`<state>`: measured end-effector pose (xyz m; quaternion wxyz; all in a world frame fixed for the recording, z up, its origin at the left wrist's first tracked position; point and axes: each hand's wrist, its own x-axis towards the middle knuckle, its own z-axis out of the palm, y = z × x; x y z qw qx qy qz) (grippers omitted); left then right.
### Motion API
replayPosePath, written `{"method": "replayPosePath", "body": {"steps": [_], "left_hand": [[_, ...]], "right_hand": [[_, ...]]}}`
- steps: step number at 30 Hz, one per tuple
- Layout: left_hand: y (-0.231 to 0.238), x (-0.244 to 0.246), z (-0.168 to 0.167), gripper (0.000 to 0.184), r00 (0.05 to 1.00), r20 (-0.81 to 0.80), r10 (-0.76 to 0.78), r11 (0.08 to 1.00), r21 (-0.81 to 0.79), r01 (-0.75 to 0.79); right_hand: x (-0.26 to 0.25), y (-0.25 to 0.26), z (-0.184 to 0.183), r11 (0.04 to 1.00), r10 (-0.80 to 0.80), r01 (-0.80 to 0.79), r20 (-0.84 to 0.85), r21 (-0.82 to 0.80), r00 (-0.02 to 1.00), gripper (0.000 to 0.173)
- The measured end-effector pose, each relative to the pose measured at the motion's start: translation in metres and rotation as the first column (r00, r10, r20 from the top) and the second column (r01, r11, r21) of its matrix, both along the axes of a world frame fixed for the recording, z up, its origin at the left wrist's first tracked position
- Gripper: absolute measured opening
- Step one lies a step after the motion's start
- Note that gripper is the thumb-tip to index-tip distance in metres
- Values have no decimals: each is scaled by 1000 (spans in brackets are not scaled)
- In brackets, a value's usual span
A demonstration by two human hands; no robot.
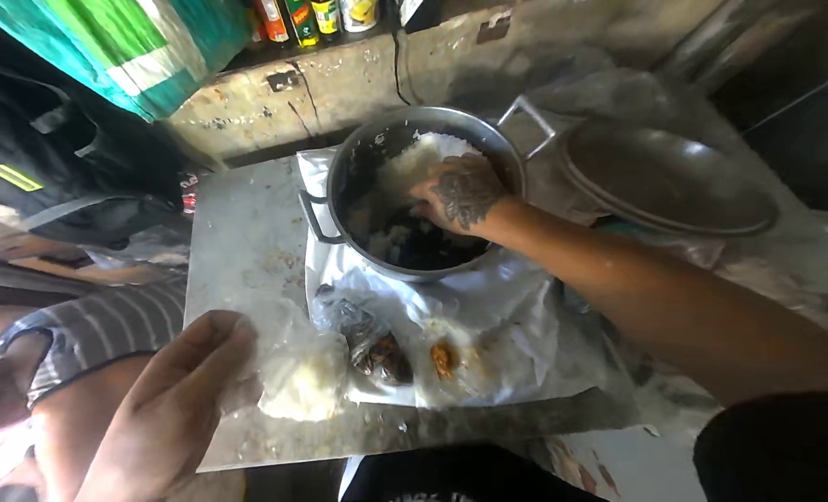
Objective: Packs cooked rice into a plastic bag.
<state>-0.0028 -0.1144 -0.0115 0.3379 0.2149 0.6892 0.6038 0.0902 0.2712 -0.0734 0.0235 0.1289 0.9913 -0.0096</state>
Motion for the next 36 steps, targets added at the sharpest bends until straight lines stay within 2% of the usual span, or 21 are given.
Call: {"method": "replayPosePath", "body": {"steps": [2, 5, 7, 8, 10, 12, 14, 16, 17, 20, 22, 26, 29, 31, 33, 36], "left_hand": [[3, -6, 0, 15, 998, -57, 0, 1000, -10, 0], [2, -18, 2, 14, 932, -351, -93, 992, -113, 56], [-1, -26, 8, 26, 888, -420, -188, 979, -159, 132], [-3, -29, 13, 26, 864, -437, -249, 963, -202, 176], [-10, -36, 23, 18, 758, -512, -404, 898, -377, 224], [-15, -40, 31, 24, 633, -555, -540, 807, -556, 201], [-15, -39, 36, 27, 593, -549, -589, 759, -628, 171], [-14, -37, 41, 36, 636, -509, -580, 748, -643, 167], [-13, -37, 43, 47, 678, -471, -564, 753, -631, 188], [-12, -42, 47, 80, 806, -319, -499, 789, -551, 271], [-14, -45, 46, 93, 844, -256, -471, 815, -493, 305], [-22, -48, 36, 100, 878, -218, -425, 881, -323, 346], [-19, -45, 31, 101, 904, -182, -386, 914, -206, 349], [-20, -44, 27, 101, 904, -199, -378, 919, -194, 342], [-23, -45, 24, 101, 902, -206, -380, 920, -186, 345], [-28, -43, 21, 100, 896, -238, -375, 922, -196, 334]], "right_hand": [[4, 11, 2, 989, 89, -86, 25, -121, 996, 30], [10, 33, 12, 941, 125, -89, 92, -326, 988, 26], [16, 51, 17, 904, 144, -108, 59, -413, 988, 26], [21, 58, 20, 896, 154, -129, 24, -426, 988, 27], [29, 66, 29, 932, 149, -137, 10, -335, 989, 28], [30, 57, 41, 989, 95, -84, 89, -121, 991, 29], [27, 40, 44, 994, 54, -64, 108, 89, 993, 27], [25, 35, 33, 971, 122, -118, -6, 209, 993, 21], [24, 34, 28, 965, 149, -139, -33, 223, 988, 21], [26, 30, 16, 974, 197, -195, -4, 116, 980, 21], [32, 25, 7, 973, 228, -229, 22, 28, 973, 22], [42, 21, 2, 969, 220, -207, 86, -135, 972, 27], [45, 24, 1, 950, 216, -209, 6, -230, 976, 26], [46, 30, 5, 939, 208, -215, -55, -269, 977, 27], [51, 41, 16, 940, 200, -220, -100, -260, 975, 29], [58, 58, 43, 962, 250, -261, -131, -80, 959, 33]]}}
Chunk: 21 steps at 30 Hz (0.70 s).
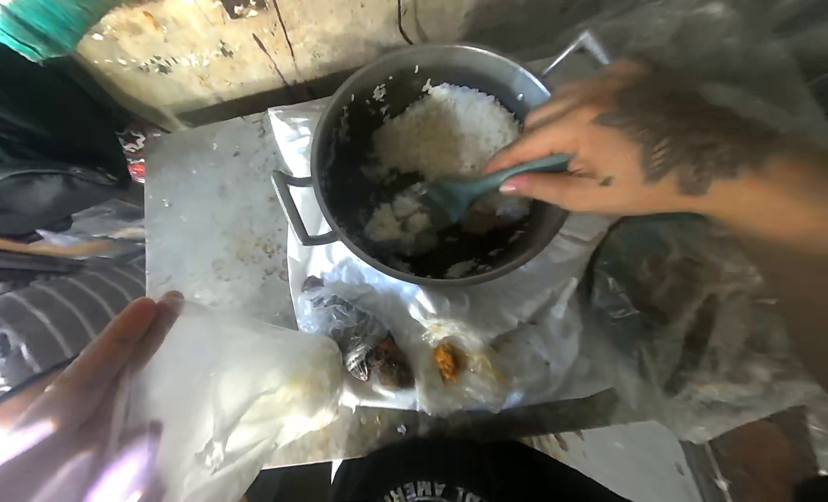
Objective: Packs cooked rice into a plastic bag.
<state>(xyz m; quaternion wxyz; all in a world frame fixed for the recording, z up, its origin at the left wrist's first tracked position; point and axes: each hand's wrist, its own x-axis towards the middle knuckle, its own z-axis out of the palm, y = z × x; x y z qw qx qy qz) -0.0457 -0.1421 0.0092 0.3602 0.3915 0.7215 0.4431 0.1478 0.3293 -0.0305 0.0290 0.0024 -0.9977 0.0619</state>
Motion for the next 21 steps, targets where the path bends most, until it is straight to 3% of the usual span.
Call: {"method": "replayPosePath", "body": {"steps": [4, 6, 11, 14, 18, 21], "left_hand": [[3, 2, 0, 99, 1000, 21, 0, 1000, 3, 0], [10, 3, 1, 98, 999, 9, -34, 999, 8, 34], [28, 19, 5, 83, 999, -32, 27, 999, 41, -26], [6, 5, -4, 92, 997, 78, -26, 999, 25, 24], [8, 1, -7, 96, 996, 60, -59, 998, -7, 60], [6, 1, -8, 96, 996, 77, -54, 998, 15, 53]], "right_hand": [[-6, -1, 9, 962, 7, -14, 26, 272, 1000, 31], [-10, -8, -2, 955, 37, -45, 33, 292, 999, 28], [-6, -24, -25, 997, 46, -56, 157, 58, 987, 29], [-6, -21, -39, 995, 36, -19, 173, -97, 984, 26], [-12, -10, -24, 931, -59, 145, 254, -335, 965, 22], [-18, -2, -7, 915, -152, 229, 244, -332, 958, 20]]}}
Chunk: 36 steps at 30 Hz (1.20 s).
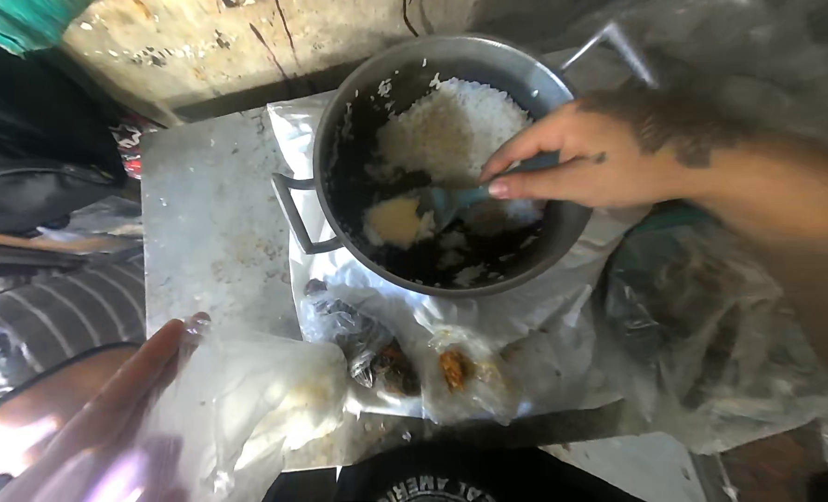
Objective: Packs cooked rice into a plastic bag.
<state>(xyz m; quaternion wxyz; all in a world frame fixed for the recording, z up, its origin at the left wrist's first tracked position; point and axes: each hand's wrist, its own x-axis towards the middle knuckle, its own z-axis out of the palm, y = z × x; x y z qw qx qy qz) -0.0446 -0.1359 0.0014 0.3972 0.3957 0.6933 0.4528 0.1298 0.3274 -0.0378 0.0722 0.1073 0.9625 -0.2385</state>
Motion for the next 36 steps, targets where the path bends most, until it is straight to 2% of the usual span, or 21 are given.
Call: {"method": "replayPosePath", "body": {"steps": [2, 4, 7, 10, 12, 14, 17, 19, 20, 22, 24, 25, 26, 27, 29, 30, 33, 35, 36], "left_hand": [[-3, 2, 1, 96, 1000, 15, 19, 1000, 0, -19], [-5, 3, 1, 96, 999, 27, 22, 1000, 5, -22], [-3, 6, 3, 97, 1000, 20, 19, 1000, 4, -19], [-6, 10, 3, 98, 999, 16, 47, 999, 15, -47], [-10, 11, 2, 98, 998, -24, 55, 998, 39, -54], [-13, 14, 4, 98, 991, -122, 59, 998, 19, -57], [-19, 17, 11, 97, 934, -356, 42, 983, -153, -103], [-22, 16, 12, 85, 889, -457, 4, 972, -208, -112], [-23, 14, 13, 69, 867, -497, -41, 974, -213, -76], [-21, 12, 19, 37, 746, -647, -160, 962, -272, -29], [-19, 14, 18, 38, 559, -803, -206, 940, -321, -114], [-20, 13, 13, 40, 495, -849, -184, 940, -299, -165], [-23, 11, 11, 39, 471, -871, -136, 946, -255, -200], [-27, 10, 16, 34, 504, -859, -90, 952, -223, -211], [-31, 1, 27, 23, 660, -751, -30, 974, -171, -150], [-34, -3, 30, 22, 698, -716, -18, 982, -145, -123], [-37, 0, 35, 28, 686, -726, -57, 962, -224, -157], [-36, 10, 36, 29, 662, -746, -64, 934, -278, -223], [-36, 14, 36, 35, 656, -752, -67, 925, -294, -243]], "right_hand": [[-7, -4, 8, 986, -18, 19, -7, 165, 1000, 22], [-15, -13, 5, 931, 6, -5, -1, 364, 1000, 24], [-25, -29, -9, 886, 61, -63, 19, 460, 998, 26], [-23, -38, -30, 903, 183, -143, -62, 405, 981, 28], [-18, -40, -36, 925, 196, -162, -66, 344, 978, 31], [-13, -37, -31, 958, 165, -154, -27, 241, 986, 29], [-9, -30, -21, 989, 133, -133, 1, 58, 991, 21], [-6, -25, -20, 990, 139, -140, -19, -23, 990, 18], [-6, -23, -21, 989, 138, -139, -26, -54, 990, 18], [-5, -19, -21, 986, 128, -132, -44, -104, 991, 17], [-1, -11, -23, 977, 139, -154, -107, -146, 984, 17], [2, -5, -24, 971, 160, -183, -151, -156, 976, 19], [5, 1, -26, 964, 190, -221, -193, -151, 963, 22], [5, 5, -27, 957, 221, -254, -211, -143, 952, 26], [2, 11, -31, 949, 249, -286, -238, -135, 939, 30], [1, 13, -30, 949, 236, -280, -261, -145, 936, 30], [9, 4, -20, 960, 98, -171, -305, -223, 947, 25], [16, 4, -12, 970, 24, -95, -297, -225, 954, 23], [20, 4, -9, 973, -6, -61, -289, -224, 957, 21]]}}
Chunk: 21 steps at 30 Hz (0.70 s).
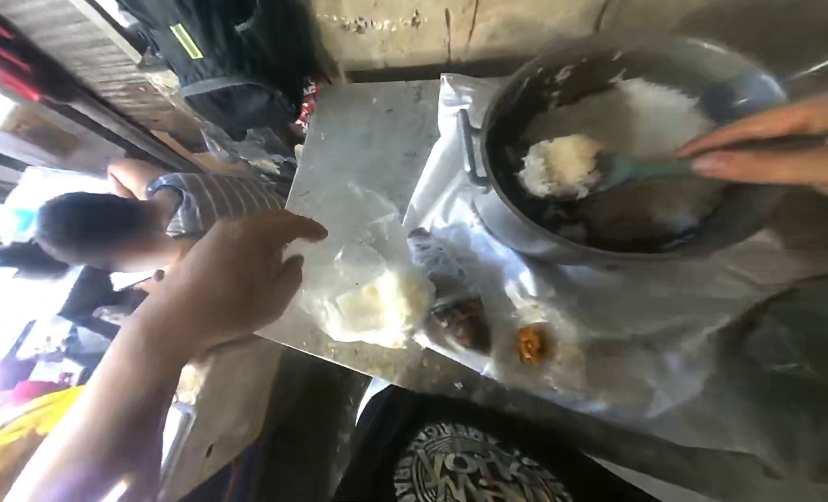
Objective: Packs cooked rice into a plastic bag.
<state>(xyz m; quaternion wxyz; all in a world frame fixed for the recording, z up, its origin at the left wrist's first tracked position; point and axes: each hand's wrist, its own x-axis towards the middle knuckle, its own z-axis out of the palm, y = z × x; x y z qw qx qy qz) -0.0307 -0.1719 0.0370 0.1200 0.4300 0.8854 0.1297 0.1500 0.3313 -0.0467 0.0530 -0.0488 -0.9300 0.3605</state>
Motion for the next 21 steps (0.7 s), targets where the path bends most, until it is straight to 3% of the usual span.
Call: {"method": "replayPosePath", "body": {"steps": [4, 6, 8, 10, 13, 16, 21], "left_hand": [[-2, 8, 4, 86, 994, 83, -66, 997, -32, 69], [-5, 10, 6, 99, 972, 215, -91, 995, 57, 80], [-5, 9, 2, 102, 881, 449, -151, 975, 213, 59], [7, 10, -5, 95, 705, 662, -256, 936, 352, 9], [41, 24, -16, 94, 492, 797, -350, 878, 463, -126], [65, 37, -26, 98, 404, 817, -411, 836, 515, -190], [74, 41, -29, 100, 364, 829, -425, 816, 525, -242]], "right_hand": [[15, -3, 12, 992, -116, 116, -5, -52, 993, 18], [21, -1, 19, 990, -108, 106, -23, -89, 994, 20], [26, 3, 26, 991, -85, 78, -60, -107, 995, 21], [34, -1, 42, 992, -88, 80, -72, -99, 994, 19], [44, -9, 66, 993, -97, 91, -71, -80, 993, 18], [50, -20, 84, 995, -46, 37, -86, -92, 995, 20], [51, -62, 102, 986, 91, -103, -97, -129, 991, 21]]}}
